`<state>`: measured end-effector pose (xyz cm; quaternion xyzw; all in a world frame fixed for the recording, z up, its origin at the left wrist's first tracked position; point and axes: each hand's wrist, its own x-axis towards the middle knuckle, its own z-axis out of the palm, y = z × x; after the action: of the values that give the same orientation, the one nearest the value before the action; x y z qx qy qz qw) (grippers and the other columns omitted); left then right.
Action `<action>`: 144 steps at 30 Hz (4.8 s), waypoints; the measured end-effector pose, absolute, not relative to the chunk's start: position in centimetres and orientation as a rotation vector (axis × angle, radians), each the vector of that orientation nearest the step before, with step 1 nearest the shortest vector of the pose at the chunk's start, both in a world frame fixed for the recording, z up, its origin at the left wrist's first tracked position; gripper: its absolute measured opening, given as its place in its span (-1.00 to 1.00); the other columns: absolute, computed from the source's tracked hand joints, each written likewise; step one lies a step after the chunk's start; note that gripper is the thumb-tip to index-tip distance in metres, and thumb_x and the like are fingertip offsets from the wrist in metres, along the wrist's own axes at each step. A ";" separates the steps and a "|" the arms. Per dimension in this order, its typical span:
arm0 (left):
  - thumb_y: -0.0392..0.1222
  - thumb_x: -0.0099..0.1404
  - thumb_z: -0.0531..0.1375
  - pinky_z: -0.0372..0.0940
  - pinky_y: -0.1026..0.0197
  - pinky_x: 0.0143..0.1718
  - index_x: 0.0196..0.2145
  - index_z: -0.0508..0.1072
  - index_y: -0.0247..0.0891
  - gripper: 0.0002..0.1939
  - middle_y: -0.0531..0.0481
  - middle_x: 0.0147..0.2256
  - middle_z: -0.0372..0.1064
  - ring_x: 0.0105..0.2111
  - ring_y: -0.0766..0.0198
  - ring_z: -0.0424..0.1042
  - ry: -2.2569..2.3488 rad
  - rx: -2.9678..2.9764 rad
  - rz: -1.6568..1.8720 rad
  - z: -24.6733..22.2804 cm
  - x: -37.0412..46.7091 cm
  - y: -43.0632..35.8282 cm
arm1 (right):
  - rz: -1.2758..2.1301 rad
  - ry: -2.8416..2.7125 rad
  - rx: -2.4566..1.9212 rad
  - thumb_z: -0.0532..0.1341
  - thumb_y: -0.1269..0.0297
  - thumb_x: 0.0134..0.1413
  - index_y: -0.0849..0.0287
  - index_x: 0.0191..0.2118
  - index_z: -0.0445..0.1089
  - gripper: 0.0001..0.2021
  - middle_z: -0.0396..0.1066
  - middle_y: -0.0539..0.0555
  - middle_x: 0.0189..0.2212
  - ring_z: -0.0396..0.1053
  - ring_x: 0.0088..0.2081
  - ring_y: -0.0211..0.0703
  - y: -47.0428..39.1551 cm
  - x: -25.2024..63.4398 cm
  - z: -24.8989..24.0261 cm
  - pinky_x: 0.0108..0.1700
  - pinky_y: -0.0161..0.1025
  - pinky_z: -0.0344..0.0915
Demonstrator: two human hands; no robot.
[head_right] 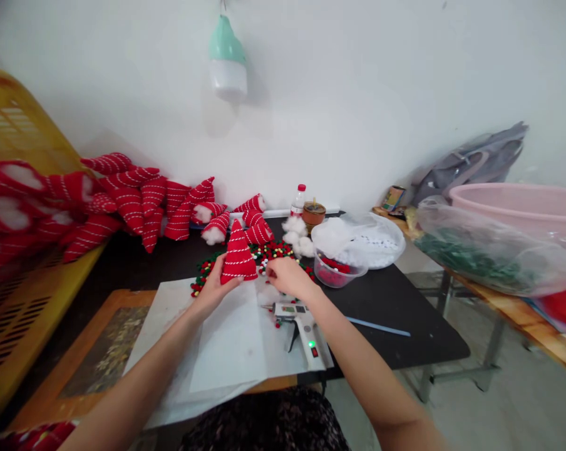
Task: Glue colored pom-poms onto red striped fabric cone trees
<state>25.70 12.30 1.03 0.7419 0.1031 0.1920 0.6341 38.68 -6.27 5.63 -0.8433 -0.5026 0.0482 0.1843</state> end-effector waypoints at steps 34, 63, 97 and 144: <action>0.03 0.12 0.37 0.32 -0.09 0.14 0.22 0.17 -0.20 -0.20 -0.26 0.16 0.37 0.09 -0.06 0.47 0.347 1.705 0.574 0.6 26.4 13.7 | 0.115 -1.469 -2.415 0.25 0.64 0.05 0.21 -0.33 0.63 -0.76 0.65 0.10 -0.30 0.56 -0.24 -0.10 -4.3 43.0 5.2 -0.14 -0.32 0.33; 0.04 0.16 0.37 0.30 -0.04 0.18 0.29 0.12 -0.18 -0.15 -0.24 0.22 0.29 0.15 -0.04 0.41 0.158 1.666 0.488 0.1 26.2 13.6 | 0.131 -1.120 -1.706 0.28 0.32 0.09 0.21 -0.30 0.54 -0.90 0.59 0.08 -0.36 0.52 -0.35 -0.16 -0.4 40.6 6.8 -0.27 -0.26 0.46; 0.00 0.13 0.40 0.24 -0.07 0.24 0.27 0.17 -0.17 -0.17 -0.24 0.23 0.28 0.21 -0.07 0.36 0.203 1.681 0.543 -1.0 26.8 14.4 | 0.248 -1.521 -2.442 0.29 0.55 0.02 0.25 -0.25 0.61 -0.81 0.63 0.19 -0.24 0.55 -0.15 0.01 -1.7 42.6 1.7 -0.17 -0.30 0.29; -0.01 0.13 0.37 0.33 -0.05 0.12 0.20 0.17 -0.21 -0.24 -0.25 0.13 0.39 0.06 -0.03 0.48 0.259 1.744 0.605 -0.9 27.1 14.8 | 0.024 -1.250 -2.491 0.23 0.56 0.15 0.24 -0.11 0.62 -0.73 0.63 0.22 -0.14 0.56 -0.10 0.00 -1.6 46.8 2.2 -0.04 -0.24 0.38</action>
<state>27.08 14.76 -0.91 0.7510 0.1116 0.2607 0.5963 46.80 -1.64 2.16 -0.8799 -0.4413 0.0086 0.1762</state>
